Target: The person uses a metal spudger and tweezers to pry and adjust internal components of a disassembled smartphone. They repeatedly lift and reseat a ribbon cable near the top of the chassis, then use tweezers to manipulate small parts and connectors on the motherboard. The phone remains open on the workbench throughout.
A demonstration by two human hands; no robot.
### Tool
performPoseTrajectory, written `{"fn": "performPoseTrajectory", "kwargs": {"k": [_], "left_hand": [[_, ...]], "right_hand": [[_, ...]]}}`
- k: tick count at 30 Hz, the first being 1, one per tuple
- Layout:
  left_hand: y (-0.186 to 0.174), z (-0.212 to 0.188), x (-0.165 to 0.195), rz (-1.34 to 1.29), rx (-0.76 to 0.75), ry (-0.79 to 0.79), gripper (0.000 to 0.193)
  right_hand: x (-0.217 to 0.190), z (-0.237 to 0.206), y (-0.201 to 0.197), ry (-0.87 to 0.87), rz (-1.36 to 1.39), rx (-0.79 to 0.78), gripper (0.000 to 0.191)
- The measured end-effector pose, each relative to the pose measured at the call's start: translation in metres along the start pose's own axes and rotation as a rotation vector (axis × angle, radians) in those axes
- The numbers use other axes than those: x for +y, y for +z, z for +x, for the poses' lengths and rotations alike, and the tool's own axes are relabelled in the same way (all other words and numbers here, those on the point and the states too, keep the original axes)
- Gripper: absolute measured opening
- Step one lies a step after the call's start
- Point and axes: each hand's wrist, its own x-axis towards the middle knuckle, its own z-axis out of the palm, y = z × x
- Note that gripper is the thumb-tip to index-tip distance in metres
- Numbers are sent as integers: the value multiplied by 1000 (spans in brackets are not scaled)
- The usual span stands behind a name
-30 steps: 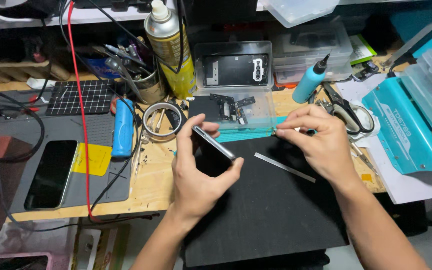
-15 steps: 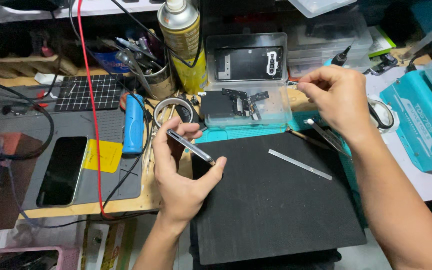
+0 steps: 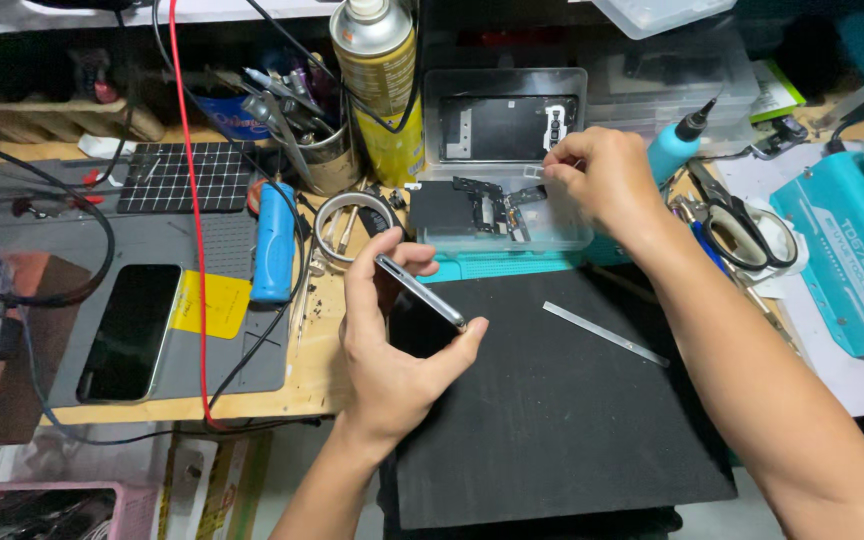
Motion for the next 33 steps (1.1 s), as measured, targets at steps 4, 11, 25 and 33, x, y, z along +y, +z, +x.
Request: {"fn": "performPoseTrajectory", "kwargs": {"k": [4, 11, 25, 33], "left_hand": [[0, 0, -3, -1, 12, -18, 94], [12, 1, -1, 6, -33, -4, 94], [28, 9, 14, -19, -159, -35, 95], [61, 10, 23, -303, -330, -127, 98]], "right_hand": [[3, 0, 2, -42, -62, 66, 12], [0, 12, 1, -22, -67, 104, 10], [-43, -11, -35, -85, -26, 49, 20], [-77, -88, -93, 24, 211, -93, 21]]}}
